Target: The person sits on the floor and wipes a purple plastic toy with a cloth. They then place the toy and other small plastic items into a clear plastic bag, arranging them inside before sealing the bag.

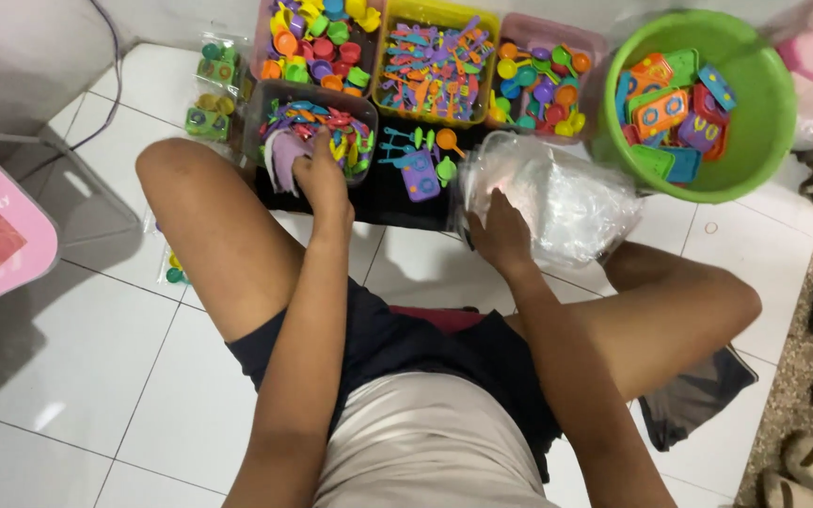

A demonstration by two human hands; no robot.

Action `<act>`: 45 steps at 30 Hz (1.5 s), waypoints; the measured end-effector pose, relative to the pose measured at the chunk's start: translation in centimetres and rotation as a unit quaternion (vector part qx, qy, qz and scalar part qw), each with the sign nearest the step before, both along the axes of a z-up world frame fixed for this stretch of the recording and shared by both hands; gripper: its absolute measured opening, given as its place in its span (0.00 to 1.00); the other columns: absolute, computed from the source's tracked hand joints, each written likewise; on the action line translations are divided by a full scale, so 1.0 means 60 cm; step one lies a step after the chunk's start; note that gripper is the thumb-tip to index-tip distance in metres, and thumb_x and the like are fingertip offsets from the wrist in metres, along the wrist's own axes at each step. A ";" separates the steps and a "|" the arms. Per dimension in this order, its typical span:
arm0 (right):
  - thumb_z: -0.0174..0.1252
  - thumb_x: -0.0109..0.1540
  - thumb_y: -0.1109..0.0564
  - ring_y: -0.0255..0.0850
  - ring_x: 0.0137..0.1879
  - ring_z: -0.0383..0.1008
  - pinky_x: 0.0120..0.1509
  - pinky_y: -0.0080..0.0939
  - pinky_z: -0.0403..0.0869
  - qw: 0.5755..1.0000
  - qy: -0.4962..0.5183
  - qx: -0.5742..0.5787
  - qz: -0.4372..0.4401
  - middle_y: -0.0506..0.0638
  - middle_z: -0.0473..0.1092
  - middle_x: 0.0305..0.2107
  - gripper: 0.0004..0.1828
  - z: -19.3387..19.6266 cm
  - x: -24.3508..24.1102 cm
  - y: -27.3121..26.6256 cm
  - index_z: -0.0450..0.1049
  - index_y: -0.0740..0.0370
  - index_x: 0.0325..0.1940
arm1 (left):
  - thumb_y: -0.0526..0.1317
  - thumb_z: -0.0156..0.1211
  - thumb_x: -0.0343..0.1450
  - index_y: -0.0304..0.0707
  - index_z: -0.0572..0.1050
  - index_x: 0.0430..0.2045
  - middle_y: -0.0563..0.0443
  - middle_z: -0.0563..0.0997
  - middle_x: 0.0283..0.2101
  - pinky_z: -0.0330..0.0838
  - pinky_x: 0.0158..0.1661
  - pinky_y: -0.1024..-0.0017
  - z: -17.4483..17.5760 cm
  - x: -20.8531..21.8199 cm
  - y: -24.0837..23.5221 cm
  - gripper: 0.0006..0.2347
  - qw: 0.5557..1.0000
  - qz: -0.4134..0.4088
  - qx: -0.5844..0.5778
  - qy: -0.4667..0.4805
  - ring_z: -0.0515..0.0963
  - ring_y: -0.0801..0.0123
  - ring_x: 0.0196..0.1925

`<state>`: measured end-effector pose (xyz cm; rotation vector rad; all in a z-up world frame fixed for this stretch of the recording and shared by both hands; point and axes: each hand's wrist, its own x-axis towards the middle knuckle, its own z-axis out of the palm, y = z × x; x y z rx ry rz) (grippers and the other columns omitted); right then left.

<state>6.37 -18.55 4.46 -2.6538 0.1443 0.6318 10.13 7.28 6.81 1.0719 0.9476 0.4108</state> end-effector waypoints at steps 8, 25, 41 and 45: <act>0.64 0.61 0.53 0.54 0.47 0.81 0.50 0.57 0.78 0.971 -0.229 0.059 -0.027 0.55 0.79 0.36 0.17 -0.043 0.007 -0.006 0.75 0.57 0.52 | 0.57 0.64 0.67 0.27 0.71 0.55 0.32 0.76 0.55 0.65 0.61 0.55 0.006 -0.024 0.019 0.31 0.944 -0.270 0.171 0.084 0.72 0.49 0.64; 0.70 0.63 0.62 0.38 0.38 0.79 0.48 0.40 0.79 0.817 -0.315 0.433 -0.215 0.53 0.78 0.31 0.06 0.067 0.027 -0.039 0.77 0.62 0.41 | 0.37 0.65 0.68 0.34 0.80 0.45 0.38 0.84 0.40 0.81 0.38 0.71 0.058 -0.101 -0.060 0.12 0.878 -0.377 0.264 -0.133 0.85 0.55 0.43; 0.58 0.67 0.52 0.51 0.40 0.82 0.49 0.51 0.80 0.875 -0.165 0.452 -0.049 0.57 0.78 0.30 0.10 -0.018 0.051 0.064 0.79 0.62 0.41 | 0.32 0.61 0.72 0.29 0.75 0.36 0.27 0.82 0.42 0.81 0.48 0.51 0.091 -0.092 0.002 0.04 0.916 -0.257 -0.081 -0.297 0.84 0.43 0.45; 0.68 0.60 0.50 0.57 0.49 0.76 0.57 0.55 0.73 0.933 -0.296 0.169 0.117 0.60 0.74 0.34 0.16 -0.132 0.059 0.101 0.77 0.63 0.44 | 0.32 0.63 0.72 0.26 0.75 0.38 0.25 0.82 0.42 0.81 0.48 0.49 0.086 -0.086 0.014 0.06 0.931 -0.203 -0.091 -0.288 0.84 0.43 0.44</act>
